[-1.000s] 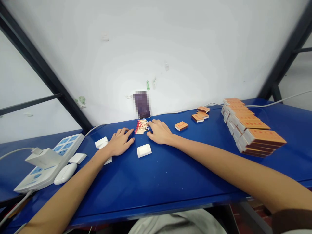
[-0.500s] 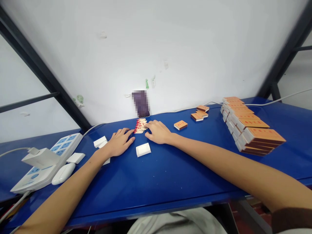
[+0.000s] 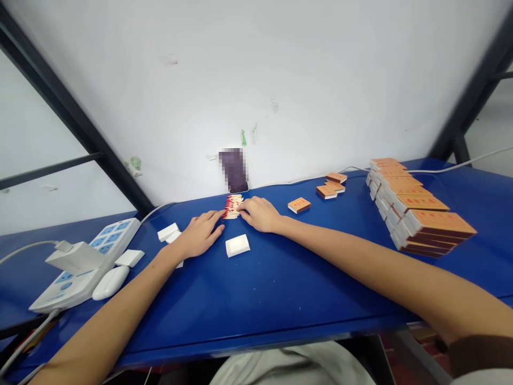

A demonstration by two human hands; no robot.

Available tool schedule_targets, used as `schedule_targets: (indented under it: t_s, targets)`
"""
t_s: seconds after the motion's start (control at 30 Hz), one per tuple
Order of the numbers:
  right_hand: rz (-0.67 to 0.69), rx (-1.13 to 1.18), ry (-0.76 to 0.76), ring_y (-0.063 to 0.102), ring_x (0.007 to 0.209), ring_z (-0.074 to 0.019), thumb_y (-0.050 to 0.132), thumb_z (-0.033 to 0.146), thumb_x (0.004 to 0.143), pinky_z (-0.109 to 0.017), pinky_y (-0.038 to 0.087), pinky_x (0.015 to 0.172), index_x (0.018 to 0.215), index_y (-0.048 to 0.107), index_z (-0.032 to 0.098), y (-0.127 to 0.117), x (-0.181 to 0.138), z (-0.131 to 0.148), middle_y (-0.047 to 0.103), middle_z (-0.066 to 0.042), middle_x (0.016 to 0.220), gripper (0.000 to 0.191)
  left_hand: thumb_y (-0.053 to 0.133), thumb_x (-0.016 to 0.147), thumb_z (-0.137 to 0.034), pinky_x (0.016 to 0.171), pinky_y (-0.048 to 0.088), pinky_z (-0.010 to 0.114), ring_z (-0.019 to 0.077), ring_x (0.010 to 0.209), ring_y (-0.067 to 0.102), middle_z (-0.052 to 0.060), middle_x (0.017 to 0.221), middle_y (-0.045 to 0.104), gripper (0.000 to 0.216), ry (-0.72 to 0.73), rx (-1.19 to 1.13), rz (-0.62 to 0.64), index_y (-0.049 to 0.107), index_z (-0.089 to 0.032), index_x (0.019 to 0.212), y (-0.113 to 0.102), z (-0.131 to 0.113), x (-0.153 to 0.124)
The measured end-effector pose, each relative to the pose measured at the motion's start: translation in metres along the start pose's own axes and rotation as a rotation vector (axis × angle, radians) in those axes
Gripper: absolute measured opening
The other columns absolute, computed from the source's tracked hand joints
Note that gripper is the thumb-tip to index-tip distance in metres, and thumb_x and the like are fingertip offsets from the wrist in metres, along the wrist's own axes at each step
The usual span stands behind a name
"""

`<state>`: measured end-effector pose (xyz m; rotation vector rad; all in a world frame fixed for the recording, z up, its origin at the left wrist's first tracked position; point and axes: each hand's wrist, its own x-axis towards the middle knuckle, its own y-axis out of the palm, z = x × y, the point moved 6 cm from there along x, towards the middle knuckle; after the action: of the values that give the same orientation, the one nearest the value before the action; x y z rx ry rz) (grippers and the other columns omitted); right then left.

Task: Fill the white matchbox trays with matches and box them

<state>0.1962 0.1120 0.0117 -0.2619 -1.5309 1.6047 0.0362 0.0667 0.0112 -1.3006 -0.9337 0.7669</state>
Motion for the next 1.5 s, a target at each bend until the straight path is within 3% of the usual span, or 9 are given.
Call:
schedule_targets:
  t_s: [0.4, 0.67, 0.97, 1.23, 1.5]
  targets:
    - [0.02, 0.058, 0.064, 0.066, 0.089, -0.0183, 0.053, 0.028, 0.091, -0.026, 0.043, 0.077, 0.107, 0.071, 0.023, -0.002, 0.007, 0.003, 0.074, -0.004, 0.099, 0.025, 0.03, 0.099, -0.032, 0.1, 0.04, 0.045, 0.0272, 0.121, 0.054, 0.013, 0.135, 0.055, 0.048, 0.069, -0.02, -0.036, 0.035, -0.019, 0.145, -0.006, -0.009, -0.003]
    - [0.075, -0.089, 0.021, 0.065, 0.091, -0.0228, 0.055, 0.043, 0.09, -0.029, 0.042, 0.072, 0.103, 0.071, 0.021, -0.004, 0.013, 0.018, 0.072, -0.009, 0.099, 0.03, 0.03, 0.098, -0.034, 0.1, 0.041, 0.045, 0.0274, 0.123, 0.053, 0.013, 0.136, 0.055, 0.05, 0.061, -0.056, -0.023, 0.034, -0.018, 0.146, -0.005, -0.006, -0.003]
    - [0.107, -0.135, -0.061, 0.065, 0.094, -0.0231, 0.052, 0.03, 0.092, -0.03, 0.041, 0.074, 0.102, 0.072, 0.021, 0.0, 0.016, 0.025, 0.072, -0.009, 0.101, 0.024, 0.033, 0.097, -0.036, 0.102, 0.042, 0.045, 0.0275, 0.124, 0.051, 0.013, 0.138, 0.053, 0.052, 0.048, -0.072, -0.059, 0.034, -0.017, 0.146, -0.006, -0.003, -0.003]
    - [0.115, -0.083, -0.11, 0.065, 0.086, -0.0205, 0.053, 0.028, 0.092, -0.029, 0.041, 0.072, 0.094, 0.073, 0.019, -0.005, 0.006, 0.022, 0.072, -0.008, 0.096, 0.022, 0.031, 0.097, -0.04, 0.107, 0.036, 0.052, 0.0295, 0.139, 0.035, 0.013, 0.154, 0.035, 0.057, 0.001, -0.086, -0.007, 0.026, -0.02, 0.151, 0.0, 0.005, -0.002]
    - [0.082, -0.017, -0.152, 0.064, 0.093, -0.022, 0.051, 0.028, 0.094, -0.032, 0.044, 0.082, 0.099, 0.074, 0.02, -0.009, -0.012, 0.026, 0.072, -0.009, 0.101, 0.025, 0.027, 0.098, -0.04, 0.108, 0.035, 0.053, 0.028, 0.139, 0.038, 0.01, 0.152, 0.039, 0.055, 0.015, -0.075, 0.023, 0.03, -0.022, 0.15, 0.002, 0.005, -0.002]
